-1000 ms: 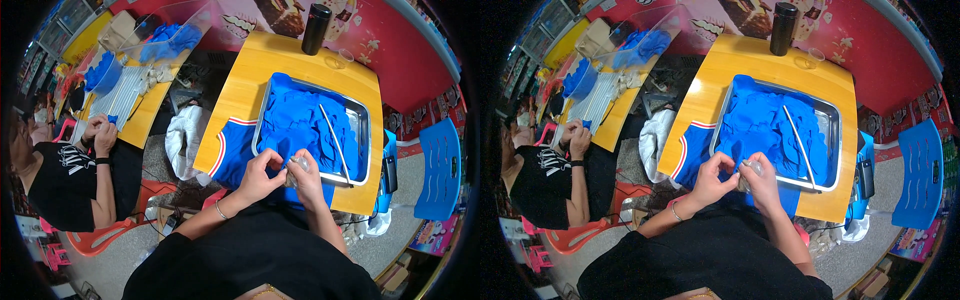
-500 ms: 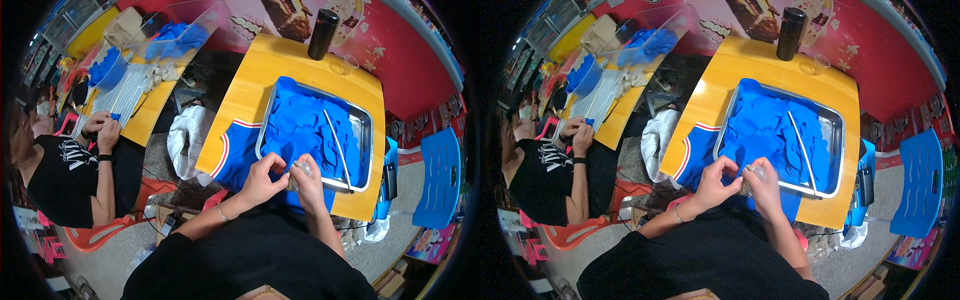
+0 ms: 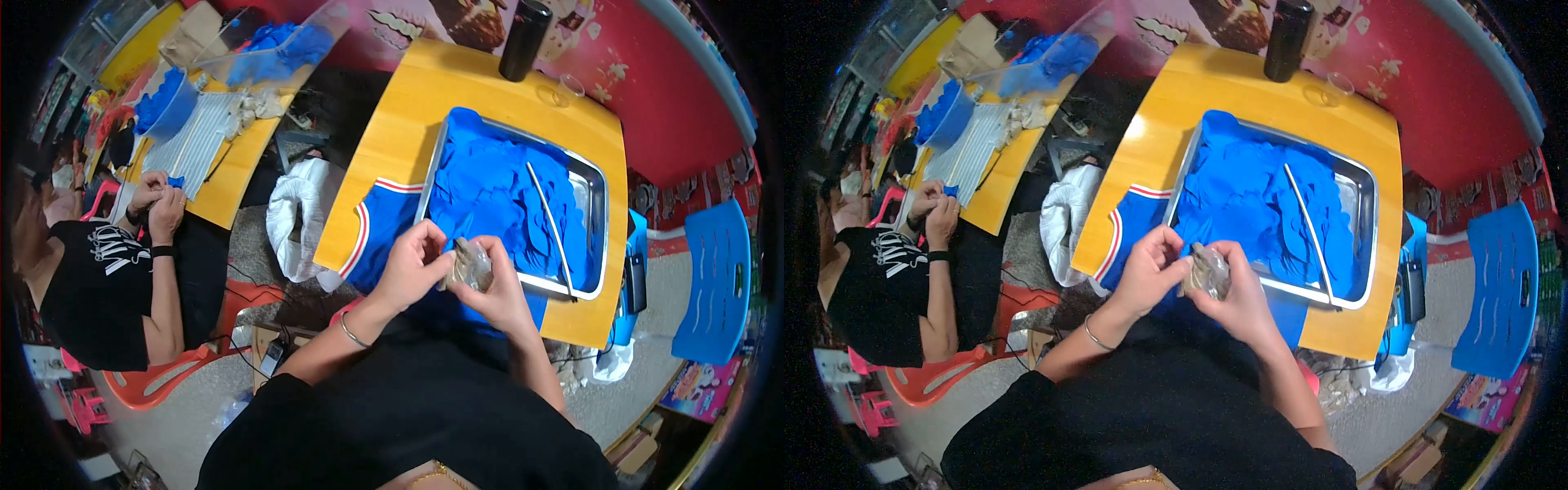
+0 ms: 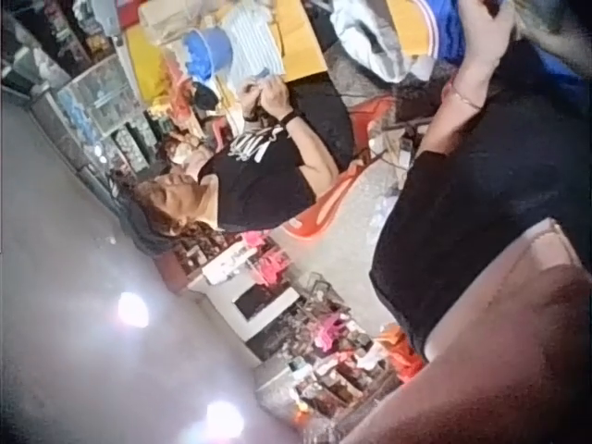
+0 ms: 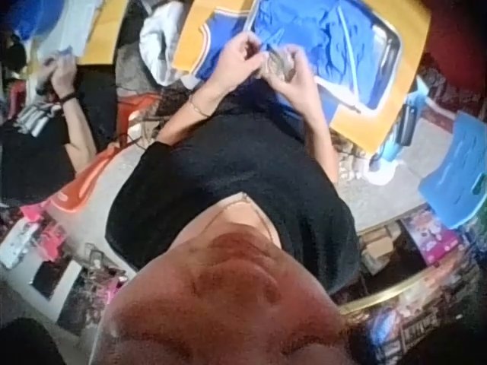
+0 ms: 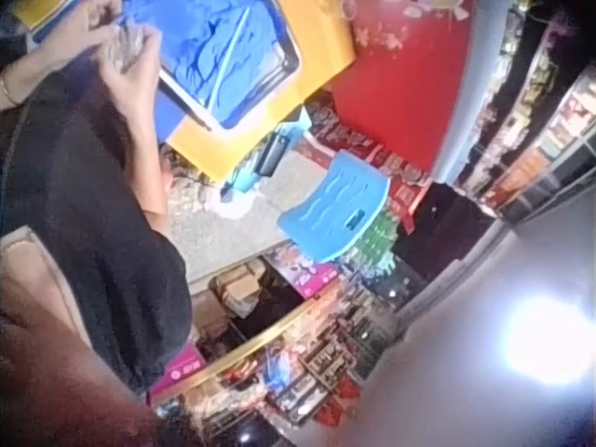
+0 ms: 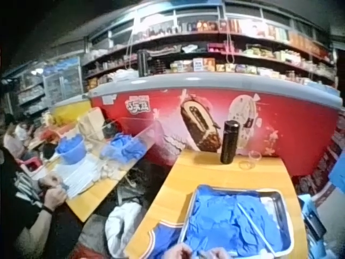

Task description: The recorder is assembling or detailing small blue fabric pieces and miniature jerseys using a wooden stick at a workshop table.

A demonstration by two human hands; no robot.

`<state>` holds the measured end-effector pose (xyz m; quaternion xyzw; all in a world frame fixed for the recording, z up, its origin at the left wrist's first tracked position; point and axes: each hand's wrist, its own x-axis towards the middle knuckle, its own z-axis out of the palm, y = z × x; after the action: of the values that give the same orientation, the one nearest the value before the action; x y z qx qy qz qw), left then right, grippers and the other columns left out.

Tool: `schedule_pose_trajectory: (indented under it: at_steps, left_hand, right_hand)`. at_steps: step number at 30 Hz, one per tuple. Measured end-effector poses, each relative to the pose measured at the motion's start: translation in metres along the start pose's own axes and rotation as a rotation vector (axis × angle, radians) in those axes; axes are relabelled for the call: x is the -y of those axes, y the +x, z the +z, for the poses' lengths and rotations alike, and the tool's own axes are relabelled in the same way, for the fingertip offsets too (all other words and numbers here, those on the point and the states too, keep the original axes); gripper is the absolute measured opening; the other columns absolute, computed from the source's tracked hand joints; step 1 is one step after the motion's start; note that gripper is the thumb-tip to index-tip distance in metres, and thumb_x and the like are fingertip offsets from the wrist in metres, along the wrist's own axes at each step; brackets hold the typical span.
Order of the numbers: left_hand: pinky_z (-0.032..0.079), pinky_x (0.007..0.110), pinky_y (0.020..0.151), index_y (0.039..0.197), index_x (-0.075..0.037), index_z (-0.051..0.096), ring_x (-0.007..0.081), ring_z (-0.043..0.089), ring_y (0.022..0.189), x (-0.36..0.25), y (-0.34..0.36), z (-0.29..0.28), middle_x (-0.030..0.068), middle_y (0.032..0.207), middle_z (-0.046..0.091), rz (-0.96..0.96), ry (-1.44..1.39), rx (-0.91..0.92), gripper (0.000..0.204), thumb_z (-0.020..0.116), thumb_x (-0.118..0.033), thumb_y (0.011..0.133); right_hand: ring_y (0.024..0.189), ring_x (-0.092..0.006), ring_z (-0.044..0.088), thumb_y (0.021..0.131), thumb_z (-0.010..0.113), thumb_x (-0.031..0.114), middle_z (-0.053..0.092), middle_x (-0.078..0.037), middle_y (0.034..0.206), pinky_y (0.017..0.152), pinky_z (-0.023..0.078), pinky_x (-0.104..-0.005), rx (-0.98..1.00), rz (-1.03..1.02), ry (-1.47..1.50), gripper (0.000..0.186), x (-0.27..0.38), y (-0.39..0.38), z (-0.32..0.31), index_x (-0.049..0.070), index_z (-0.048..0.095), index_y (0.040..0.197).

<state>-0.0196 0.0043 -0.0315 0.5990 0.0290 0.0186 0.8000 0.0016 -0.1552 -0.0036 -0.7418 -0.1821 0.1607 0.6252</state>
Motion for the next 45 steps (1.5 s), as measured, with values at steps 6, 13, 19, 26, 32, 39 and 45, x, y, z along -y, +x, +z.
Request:
schedule_pose_trajectory:
  at_steps: [6,13,19,26,32,39,45]
  left_hand:
    - [0.042,0.019,0.058,0.084,-0.005,0.048,0.0024,0.050,0.068,0.000,0.000,-0.002,-0.0012,0.075,0.052,-0.114,-0.121,0.066,0.014,0.061,0.000,0.082]
    - [0.042,0.018,0.061,0.084,-0.005,0.049,0.0029,0.050,0.069,-0.001,-0.001,-0.002,-0.0013,0.076,0.052,-0.121,-0.140,0.087,0.013,0.060,0.000,0.083]
    - [0.042,0.018,0.061,0.085,-0.003,0.055,0.0028,0.052,0.070,-0.005,0.004,-0.007,-0.0017,0.077,0.056,-0.047,0.097,0.124,0.005,0.059,-0.005,0.086]
    - [0.042,0.019,0.063,0.088,-0.001,0.056,0.0031,0.050,0.071,-0.013,0.007,-0.008,-0.0016,0.079,0.055,-0.078,0.116,0.239,0.006,0.058,-0.006,0.086]
    - [0.042,0.019,0.065,0.090,-0.002,0.055,0.0029,0.049,0.072,-0.013,0.004,-0.002,-0.0017,0.080,0.055,-0.079,0.074,0.254,0.006,0.058,-0.006,0.087]
    - [0.043,0.020,0.067,0.092,-0.002,0.054,0.0047,0.052,0.075,-0.010,0.004,-0.001,-0.0002,0.081,0.054,0.007,0.185,0.226,0.009,0.058,-0.009,0.088]
    - [0.045,0.020,0.070,0.089,-0.002,0.054,0.0060,0.054,0.076,-0.010,0.007,0.000,0.0009,0.081,0.055,0.000,0.132,0.234,0.012,0.063,-0.005,0.083]
  right_hand:
    - [0.090,-0.0162,0.054,0.071,0.072,0.010,0.054,-0.009,0.099,0.080,0.044,-0.0290,-0.042,0.087,-0.149,0.046,0.009,-0.003,0.004,0.002,0.045,0.107]
    - [0.100,-0.0199,0.055,0.070,0.071,0.010,0.055,-0.011,0.110,0.087,0.043,-0.0312,-0.046,-0.175,-0.274,0.057,0.004,-0.005,0.005,0.002,0.046,0.121]
    - [0.096,-0.0197,0.058,0.073,0.067,0.008,0.057,-0.011,0.106,0.083,0.044,-0.0295,-0.055,-0.082,-0.104,0.049,-0.001,-0.002,-0.004,0.003,0.048,0.118]
    - [0.089,-0.0119,0.055,0.075,0.066,0.005,0.057,-0.005,0.097,0.079,0.044,-0.0259,-0.094,-0.003,0.089,0.040,-0.004,0.001,-0.008,0.002,0.049,0.111]
    - [0.080,-0.0077,0.051,0.074,0.067,0.004,0.053,-0.001,0.088,0.070,0.042,-0.0228,-0.095,-0.010,0.195,0.029,-0.007,0.002,-0.015,0.004,0.048,0.096]
    - [0.073,-0.0054,0.049,0.075,0.067,0.005,0.053,0.000,0.083,0.061,0.041,-0.0210,-0.156,0.002,0.213,0.026,-0.009,0.003,-0.011,0.005,0.047,0.092]
    - [0.066,-0.0057,0.051,0.076,0.065,0.005,0.055,-0.002,0.076,0.057,0.041,-0.0221,-0.256,-0.068,0.017,0.024,-0.009,0.004,-0.007,0.003,0.048,0.091]
